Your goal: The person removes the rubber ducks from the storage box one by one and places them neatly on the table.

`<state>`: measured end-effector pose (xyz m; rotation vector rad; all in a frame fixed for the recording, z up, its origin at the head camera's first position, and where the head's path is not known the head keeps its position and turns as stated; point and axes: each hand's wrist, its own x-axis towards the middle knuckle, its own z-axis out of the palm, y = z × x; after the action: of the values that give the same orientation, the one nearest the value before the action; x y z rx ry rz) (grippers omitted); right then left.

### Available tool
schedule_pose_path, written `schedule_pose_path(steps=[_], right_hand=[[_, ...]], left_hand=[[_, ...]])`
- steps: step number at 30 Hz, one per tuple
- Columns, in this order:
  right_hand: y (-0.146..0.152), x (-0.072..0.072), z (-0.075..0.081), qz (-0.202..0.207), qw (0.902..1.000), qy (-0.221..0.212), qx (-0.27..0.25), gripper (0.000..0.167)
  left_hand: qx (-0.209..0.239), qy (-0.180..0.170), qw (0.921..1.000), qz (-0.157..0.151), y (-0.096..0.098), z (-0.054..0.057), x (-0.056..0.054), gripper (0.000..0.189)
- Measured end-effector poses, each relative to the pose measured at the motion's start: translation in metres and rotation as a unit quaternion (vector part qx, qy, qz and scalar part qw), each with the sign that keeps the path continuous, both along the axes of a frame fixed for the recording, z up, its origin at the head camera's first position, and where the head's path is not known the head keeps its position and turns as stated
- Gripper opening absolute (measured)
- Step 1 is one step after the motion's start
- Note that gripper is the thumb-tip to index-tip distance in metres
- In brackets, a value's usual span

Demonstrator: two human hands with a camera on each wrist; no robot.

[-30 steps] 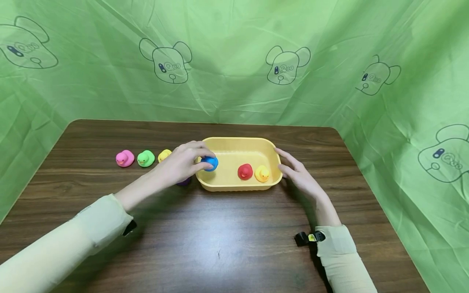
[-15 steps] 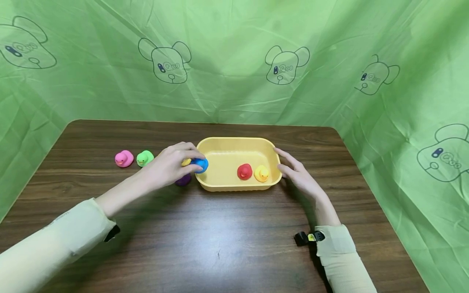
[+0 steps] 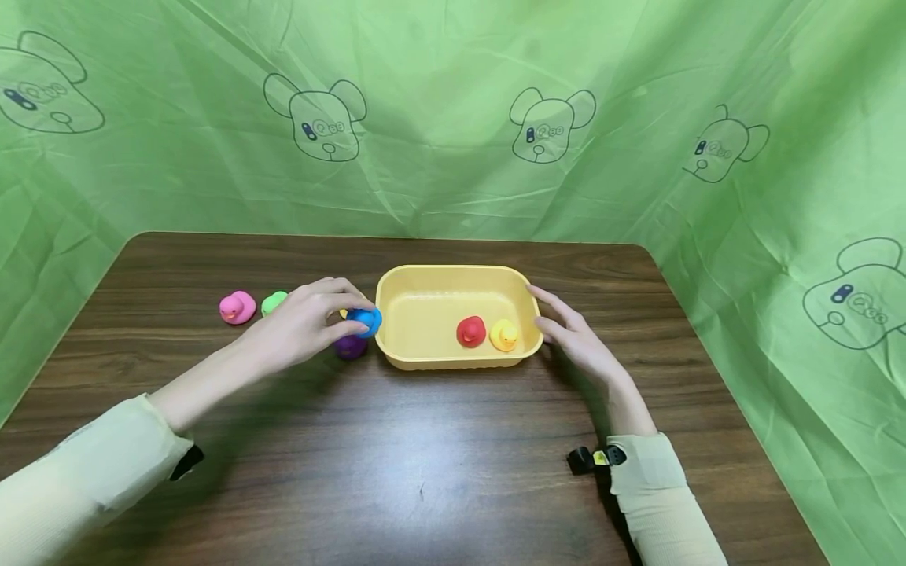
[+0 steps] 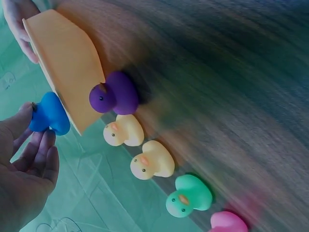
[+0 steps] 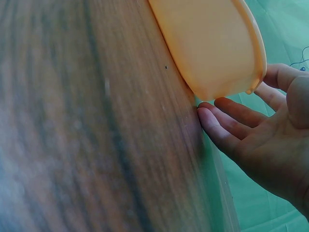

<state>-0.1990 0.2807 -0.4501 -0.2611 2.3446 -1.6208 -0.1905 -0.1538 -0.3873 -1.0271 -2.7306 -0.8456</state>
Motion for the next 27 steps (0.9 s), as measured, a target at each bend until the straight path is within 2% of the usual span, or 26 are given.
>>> schedule_pose_path(steps=[8, 16, 27], right_hand=[[0.000, -0.001, -0.001, -0.001, 1.0000, 0.002, 0.000, 0.056], [0.001, 0.000, -0.001, 0.000, 1.0000, 0.001, 0.000, 0.057], [0.000, -0.001, -0.002, 0.000, 1.0000, 0.000, -0.003, 0.057]], left_hand=[[-0.006, 0.014, 0.9999, 0.003, -0.010, -0.003, 0.003, 0.028], [-0.019, 0.008, 0.9997, 0.015, -0.020, -0.004, 0.005, 0.027], [-0.024, 0.041, 0.9989, 0.004, -0.034, -0.010, 0.008, 0.027]])
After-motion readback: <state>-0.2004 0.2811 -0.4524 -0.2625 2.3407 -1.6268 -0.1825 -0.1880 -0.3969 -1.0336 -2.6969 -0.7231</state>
